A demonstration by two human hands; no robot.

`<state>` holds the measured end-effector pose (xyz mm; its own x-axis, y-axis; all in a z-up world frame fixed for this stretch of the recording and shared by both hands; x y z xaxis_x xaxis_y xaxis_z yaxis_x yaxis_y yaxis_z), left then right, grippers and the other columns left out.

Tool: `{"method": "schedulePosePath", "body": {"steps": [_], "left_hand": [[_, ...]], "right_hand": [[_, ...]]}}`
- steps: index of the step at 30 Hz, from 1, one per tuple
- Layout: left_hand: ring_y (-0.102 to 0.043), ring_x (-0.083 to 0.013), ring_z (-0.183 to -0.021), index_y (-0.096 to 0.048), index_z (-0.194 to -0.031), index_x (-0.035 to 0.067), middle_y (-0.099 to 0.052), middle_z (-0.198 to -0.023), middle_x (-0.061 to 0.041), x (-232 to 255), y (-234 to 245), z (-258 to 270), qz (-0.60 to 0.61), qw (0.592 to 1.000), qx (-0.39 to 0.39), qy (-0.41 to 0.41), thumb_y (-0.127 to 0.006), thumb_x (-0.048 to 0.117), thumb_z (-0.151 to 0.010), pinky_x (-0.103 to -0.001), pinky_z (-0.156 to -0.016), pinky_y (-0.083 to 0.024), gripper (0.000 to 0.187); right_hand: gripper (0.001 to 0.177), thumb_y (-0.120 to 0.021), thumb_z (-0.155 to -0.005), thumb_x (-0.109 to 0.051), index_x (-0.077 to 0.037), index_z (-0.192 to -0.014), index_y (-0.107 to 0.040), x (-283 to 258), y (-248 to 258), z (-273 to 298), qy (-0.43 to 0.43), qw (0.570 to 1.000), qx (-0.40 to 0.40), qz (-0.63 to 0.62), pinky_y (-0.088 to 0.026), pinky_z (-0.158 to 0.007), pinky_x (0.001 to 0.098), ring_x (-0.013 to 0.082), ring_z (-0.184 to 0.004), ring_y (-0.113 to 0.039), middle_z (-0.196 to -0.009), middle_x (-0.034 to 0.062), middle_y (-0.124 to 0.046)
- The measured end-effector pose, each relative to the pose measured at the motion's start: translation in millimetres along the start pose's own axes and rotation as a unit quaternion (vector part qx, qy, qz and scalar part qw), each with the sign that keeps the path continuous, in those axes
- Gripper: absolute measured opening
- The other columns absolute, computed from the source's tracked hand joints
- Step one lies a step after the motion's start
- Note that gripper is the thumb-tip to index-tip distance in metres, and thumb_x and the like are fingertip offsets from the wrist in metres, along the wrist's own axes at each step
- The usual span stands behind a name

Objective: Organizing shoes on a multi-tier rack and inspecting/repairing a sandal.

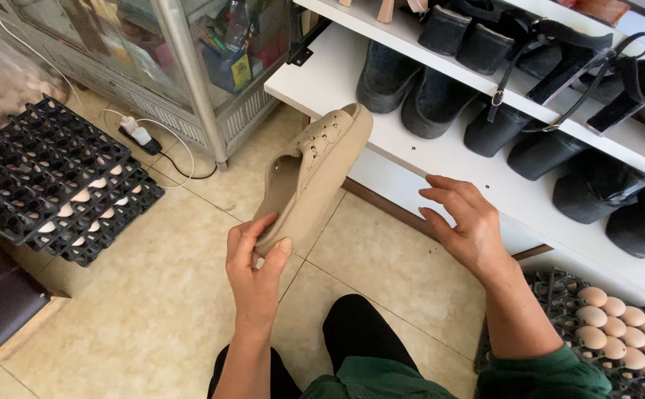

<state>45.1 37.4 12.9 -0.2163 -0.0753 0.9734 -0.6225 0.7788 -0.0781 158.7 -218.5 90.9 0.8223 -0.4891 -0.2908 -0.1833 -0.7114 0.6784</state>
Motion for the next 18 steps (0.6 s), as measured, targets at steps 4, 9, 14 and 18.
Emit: {"method": "schedulePosePath", "body": {"steps": [4,9,14,18], "left_hand": [[-0.047,-0.0152,-0.095,-0.066,-0.113,0.006,-0.05,-0.103,-0.01,-0.1,2.7,2.7,0.004,1.0,-0.002,0.009,-0.071,0.02,-0.074,-0.031,-0.086,-0.045,0.042],[-0.046,-0.0146,-0.096,-0.065,-0.114,0.005,-0.049,-0.104,-0.009,0.0,2.2,9.5,-0.002,1.0,-0.005,0.013,-0.07,0.02,-0.075,-0.03,-0.086,-0.045,0.042],[-0.047,-0.0153,-0.094,-0.062,-0.115,0.002,-0.05,-0.105,-0.008,20.4,-7.9,18.9,-0.031,0.999,-0.032,-0.003,-0.065,0.02,-0.076,-0.027,-0.082,-0.04,0.043],[-0.047,-0.0202,-0.105,-0.057,-0.116,-0.003,-0.049,-0.112,-0.01,37.8,-22.6,25.3,0.007,0.998,-0.066,-0.017,-0.059,0.015,-0.078,-0.029,-0.086,-0.042,0.042]], "right_hand": [[0.018,-0.073,-0.08,-0.005,-0.006,-0.098,-0.069,-7.2,-2.5,-0.8,-0.006,1.0,0.001,0.0,-0.053,-0.081,0.0421,0.0339,-0.097,-0.066,-0.102,0.0157,-0.067],[0.017,-0.073,-0.08,-0.005,-0.005,-0.097,-0.068,-10.7,2.2,7.6,-0.008,1.0,-0.003,-0.007,-0.054,-0.079,0.0417,0.0335,-0.096,-0.066,-0.099,0.015,-0.067],[0.022,-0.071,-0.077,-0.004,-0.004,-0.099,-0.066,-11.3,14.2,21.2,-0.029,0.999,-0.04,0.012,-0.051,-0.078,0.0365,0.0292,-0.095,-0.064,-0.108,0.0139,-0.065],[0.028,-0.07,-0.074,-0.002,-0.002,-0.101,-0.064,-5.7,28.9,33.2,-0.048,0.997,-0.062,0.025,-0.05,-0.07,0.0303,0.0232,-0.09,-0.061,-0.117,0.013,-0.062]]}}
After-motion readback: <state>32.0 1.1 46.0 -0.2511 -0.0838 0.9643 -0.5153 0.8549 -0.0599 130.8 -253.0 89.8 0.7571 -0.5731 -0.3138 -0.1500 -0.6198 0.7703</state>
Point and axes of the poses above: each hand's wrist, its own z-axis away from the middle knuckle, its own y-axis out of the back of the hand, x = y × z, the point moved 6 cm from there along -z, towards the middle knuckle
